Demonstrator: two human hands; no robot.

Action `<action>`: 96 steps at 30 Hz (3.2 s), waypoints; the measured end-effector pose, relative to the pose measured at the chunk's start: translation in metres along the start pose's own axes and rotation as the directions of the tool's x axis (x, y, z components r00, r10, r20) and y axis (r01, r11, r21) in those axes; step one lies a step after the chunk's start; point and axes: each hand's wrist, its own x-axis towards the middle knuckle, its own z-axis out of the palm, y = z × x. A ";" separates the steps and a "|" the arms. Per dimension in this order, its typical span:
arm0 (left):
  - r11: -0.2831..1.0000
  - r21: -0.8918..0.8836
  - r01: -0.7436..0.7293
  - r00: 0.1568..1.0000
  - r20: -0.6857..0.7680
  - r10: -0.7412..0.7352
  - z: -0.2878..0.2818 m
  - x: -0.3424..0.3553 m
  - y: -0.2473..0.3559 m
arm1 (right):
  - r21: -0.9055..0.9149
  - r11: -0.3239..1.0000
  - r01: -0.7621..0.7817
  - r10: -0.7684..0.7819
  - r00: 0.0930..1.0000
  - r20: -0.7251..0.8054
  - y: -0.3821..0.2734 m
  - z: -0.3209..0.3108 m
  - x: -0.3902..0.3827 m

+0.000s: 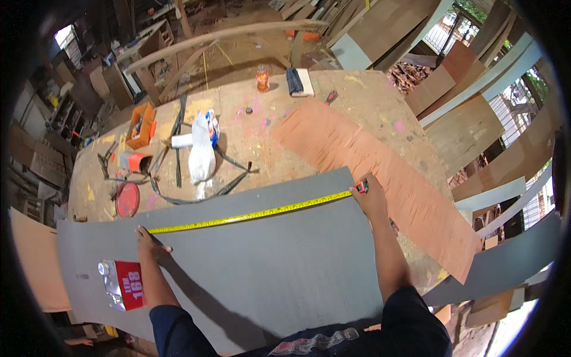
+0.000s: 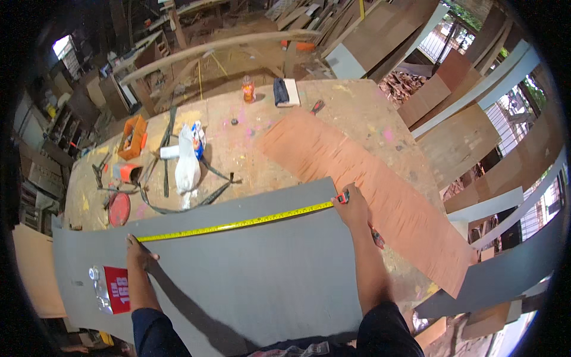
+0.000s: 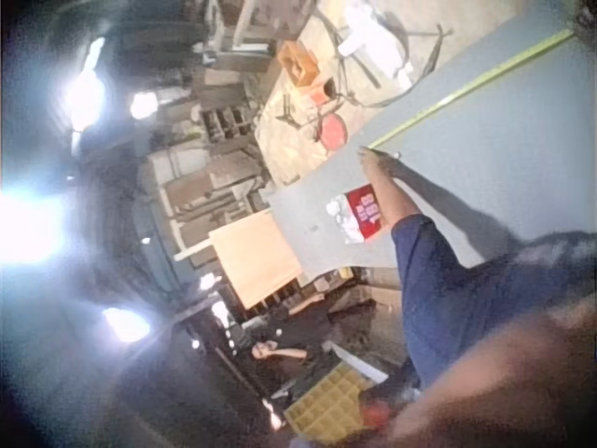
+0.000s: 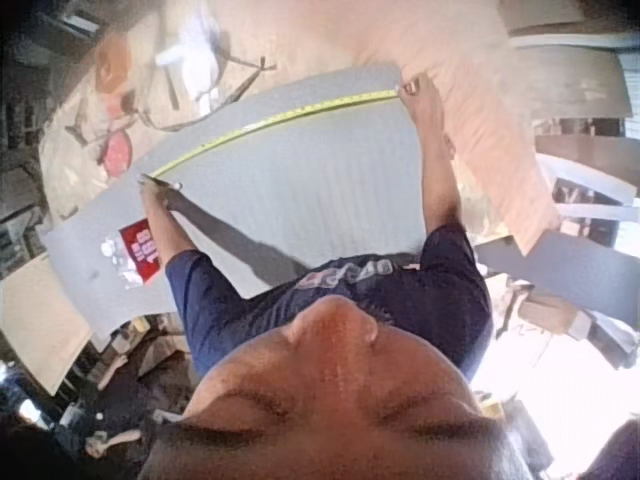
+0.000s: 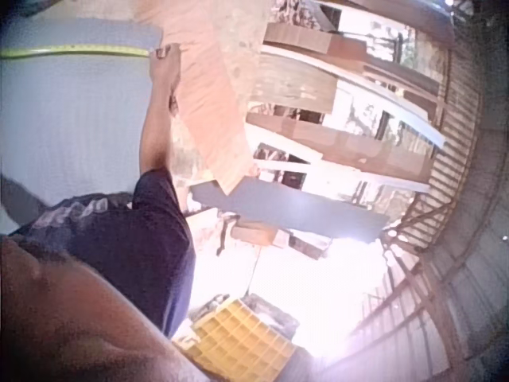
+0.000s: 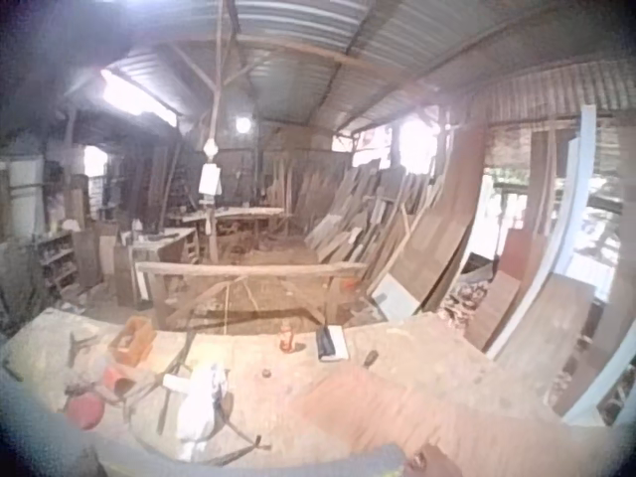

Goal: The person measures a gray laminate sheet using a tape measure and cuts it with a utility knife to fit a wooden board, then checks the fit by placing the cut piece over the board.

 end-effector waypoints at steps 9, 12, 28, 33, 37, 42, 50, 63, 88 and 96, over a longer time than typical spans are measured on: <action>0.998 0.011 -0.055 0.946 -0.319 0.056 -0.001 -0.046 0.042 | 0.235 0.689 0.686 -0.244 0.524 -0.816 -0.081 -0.074 -0.032; 0.990 -0.016 -0.142 0.918 -0.375 0.125 0.019 -0.060 0.028 | 0.343 0.657 0.671 -0.187 0.586 -0.788 -0.104 -0.090 -0.049; 0.609 -0.504 -0.612 0.791 -0.373 0.486 0.168 -0.443 0.122 | 0.326 0.843 0.428 -0.177 0.792 -0.585 -0.043 -0.069 -0.199; 0.528 -0.526 -0.667 0.745 -0.496 0.446 0.158 -0.488 0.081 | 0.745 0.604 0.283 0.108 0.897 -0.428 -0.028 -0.069 -0.209; 0.497 -0.599 -0.628 0.778 -0.484 0.400 0.143 -0.496 0.058 | 0.740 0.579 0.343 0.092 0.874 -0.477 -0.013 -0.068 -0.219; 0.406 -0.754 -0.517 0.847 -0.384 0.367 0.113 -0.477 0.058 | 0.865 0.466 0.186 0.209 0.927 -0.311 -0.035 -0.043 -0.281; -0.143 -0.855 -0.498 0.744 -0.506 0.436 0.052 -0.451 0.104 | 0.961 0.273 -0.048 0.345 0.937 -0.051 -0.062 -0.023 -0.374; -0.411 -0.609 0.678 0.633 0.200 0.747 0.157 -0.480 0.106 | 0.608 0.776 0.167 -0.454 0.818 0.354 -0.084 0.052 -0.457; 0.723 -0.194 -0.663 0.679 -0.564 0.471 0.154 -0.462 0.087 | 0.697 0.711 0.087 -0.216 0.971 0.100 0.014 -0.157 -0.314; 0.360 -0.488 -0.796 0.548 -0.327 0.770 0.104 -0.632 0.307 | 0.014 0.925 0.380 -0.374 0.915 -0.153 0.190 -0.094 -0.135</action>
